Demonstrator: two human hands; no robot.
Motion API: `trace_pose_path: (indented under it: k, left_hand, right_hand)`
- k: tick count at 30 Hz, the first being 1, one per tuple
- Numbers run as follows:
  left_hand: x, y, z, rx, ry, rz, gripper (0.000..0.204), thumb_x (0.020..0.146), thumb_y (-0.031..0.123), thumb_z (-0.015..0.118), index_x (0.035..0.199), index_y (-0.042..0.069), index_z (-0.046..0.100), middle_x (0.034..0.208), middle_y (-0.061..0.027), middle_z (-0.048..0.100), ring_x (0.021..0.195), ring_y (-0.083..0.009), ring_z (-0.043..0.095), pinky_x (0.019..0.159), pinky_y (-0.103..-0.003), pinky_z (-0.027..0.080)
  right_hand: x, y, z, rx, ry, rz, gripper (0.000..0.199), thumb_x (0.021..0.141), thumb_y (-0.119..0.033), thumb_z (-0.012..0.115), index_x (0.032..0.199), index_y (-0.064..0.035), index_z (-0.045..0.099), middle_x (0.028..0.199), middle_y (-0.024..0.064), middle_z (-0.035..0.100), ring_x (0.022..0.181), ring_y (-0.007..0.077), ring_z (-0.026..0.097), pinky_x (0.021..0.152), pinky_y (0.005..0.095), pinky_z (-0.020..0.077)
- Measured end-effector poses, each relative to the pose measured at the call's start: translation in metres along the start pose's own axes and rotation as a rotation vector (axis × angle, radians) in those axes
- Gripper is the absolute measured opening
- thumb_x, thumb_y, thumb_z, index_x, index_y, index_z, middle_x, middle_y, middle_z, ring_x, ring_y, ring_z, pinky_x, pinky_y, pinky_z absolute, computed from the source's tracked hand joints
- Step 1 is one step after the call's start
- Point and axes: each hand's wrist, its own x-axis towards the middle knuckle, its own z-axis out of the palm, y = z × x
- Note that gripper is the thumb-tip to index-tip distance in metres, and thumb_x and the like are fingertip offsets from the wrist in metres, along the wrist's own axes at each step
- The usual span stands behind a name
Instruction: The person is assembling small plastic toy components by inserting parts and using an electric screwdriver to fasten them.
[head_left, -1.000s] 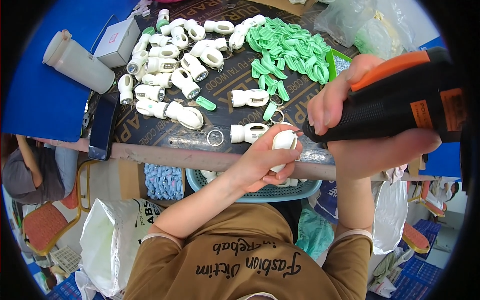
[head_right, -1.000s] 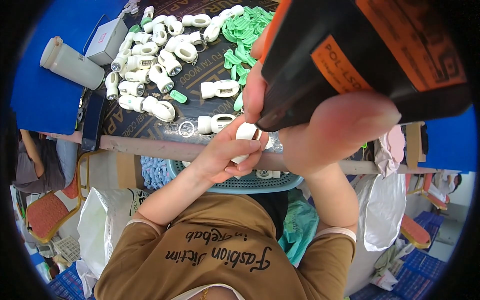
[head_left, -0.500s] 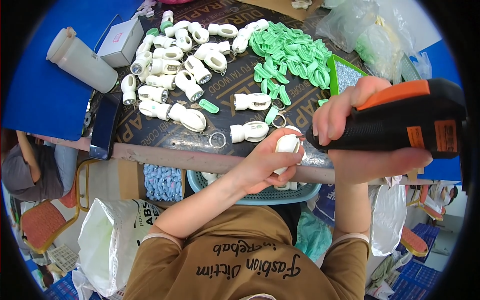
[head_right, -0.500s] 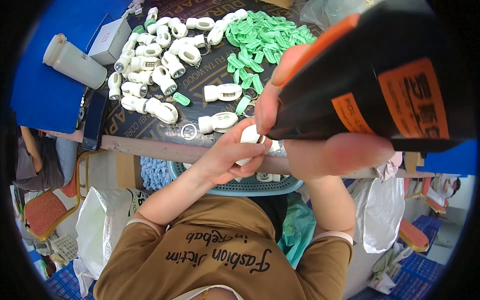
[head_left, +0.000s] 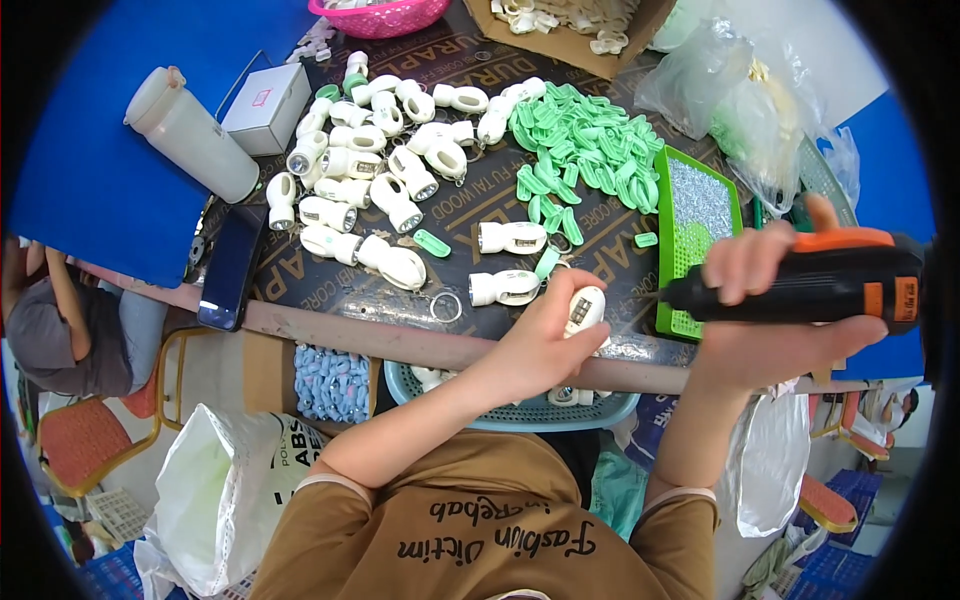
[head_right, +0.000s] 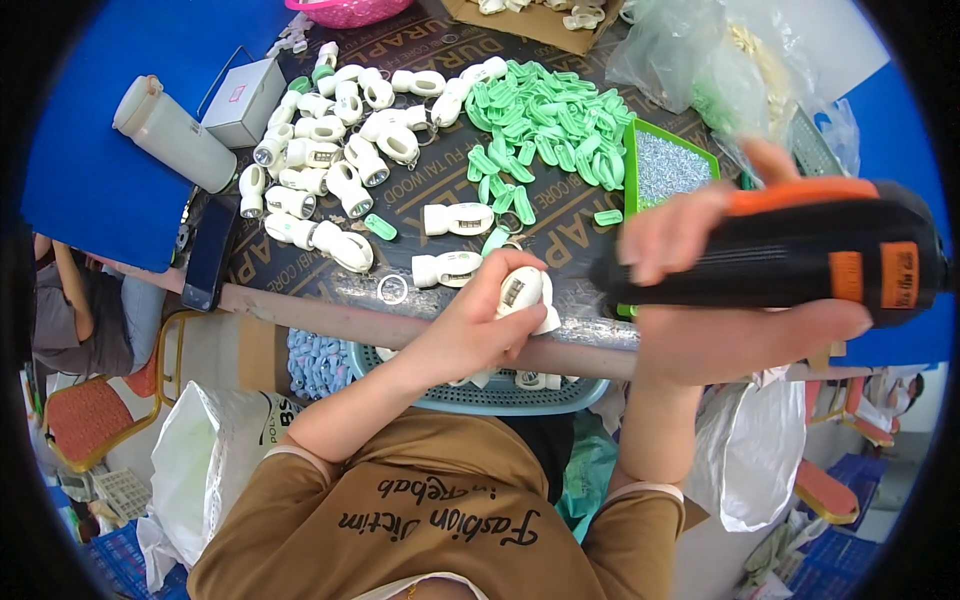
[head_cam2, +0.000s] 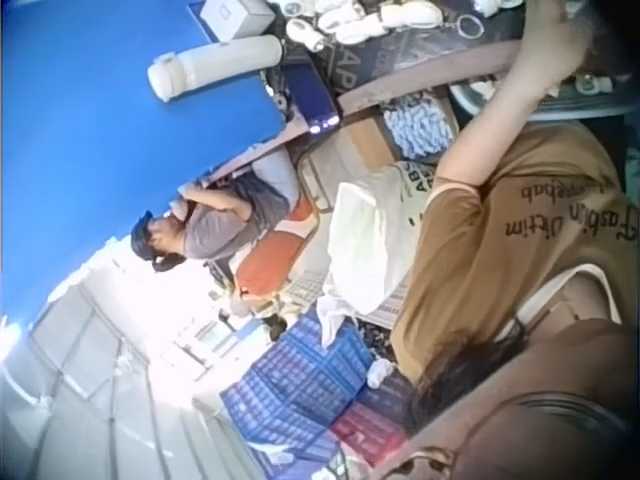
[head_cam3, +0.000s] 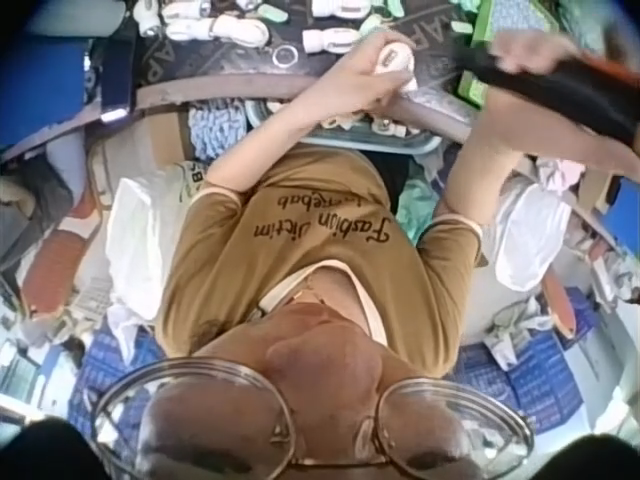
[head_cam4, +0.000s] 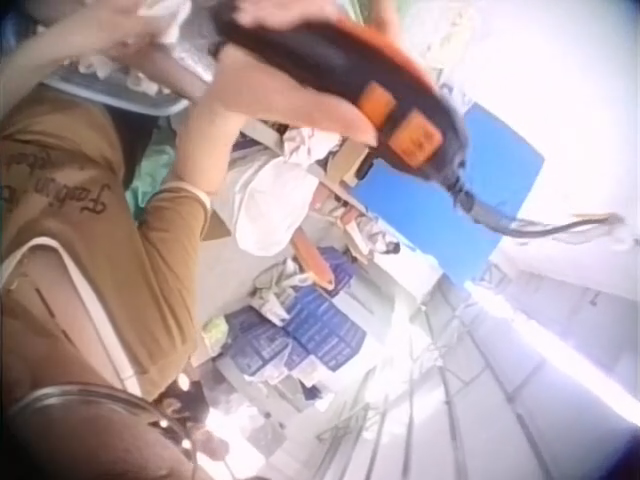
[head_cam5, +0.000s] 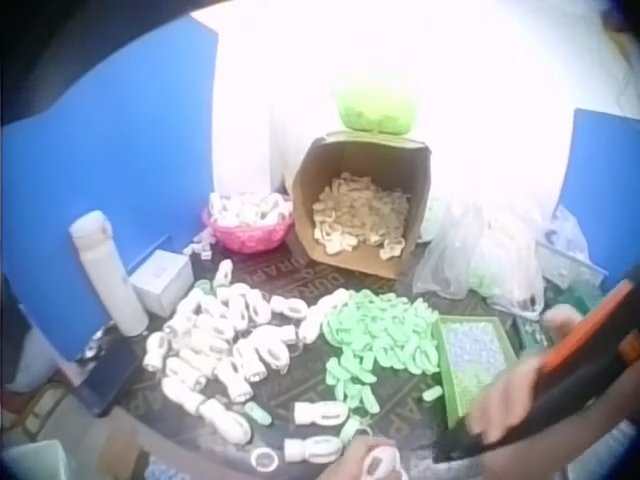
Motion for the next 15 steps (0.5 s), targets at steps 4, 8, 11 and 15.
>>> trace_pose_path:
  k: [4,8,11,15]
  left_hand:
    - [0.003,0.001,-0.003,1.123,0.263,0.52,0.035,0.078,0.015,0.061,0.103,0.002,0.042,0.077,-0.014,0.054,0.062,-0.0236,0.058,0.049,-0.032,0.045]
    - [0.001,0.025,0.005,1.485,0.198,0.314,0.03,0.08,0.024,0.06,0.1,0.005,0.049,0.079,-0.0115,0.056,0.071,-0.0272,0.059,0.055,-0.037,0.048]
    - [0.017,0.055,-0.008,1.64,0.188,0.403,0.023,0.079,0.028,0.058,0.085,0.006,0.058,0.074,-0.0113,0.056,0.069,-0.0259,0.059,0.057,-0.038,0.048]
    - [0.088,0.103,-0.065,1.751,0.32,0.352,0.016,0.08,0.015,0.052,0.083,-0.001,0.055,0.073,-0.0199,0.06,0.073,-0.0351,0.06,0.067,-0.045,0.048]
  right_hand:
    - [0.009,-0.015,-0.039,-0.065,0.125,-0.008,0.084,0.068,-0.079,0.042,0.106,-0.004,0.047,0.061,0.0059,0.05,0.049,0.0157,0.047,0.05,0.028,0.0377]
    - [0.005,-0.009,-0.064,-0.138,0.226,0.002,0.079,0.069,-0.075,0.047,0.104,-0.004,0.047,0.064,0.0074,0.05,0.055,0.0165,0.048,0.053,0.0284,0.0382]
    - [0.008,-0.012,-0.075,-0.208,0.233,-0.04,0.078,0.069,-0.073,0.05,0.106,-0.0036,0.046,0.07,0.0076,0.05,0.06,0.0168,0.047,0.055,0.0292,0.0378]
    - [0.013,-0.01,-0.099,-0.31,0.204,-0.081,0.079,0.071,-0.069,0.051,0.112,-0.0024,0.043,0.085,0.0096,0.054,0.069,0.0191,0.051,0.061,0.0326,0.0423]
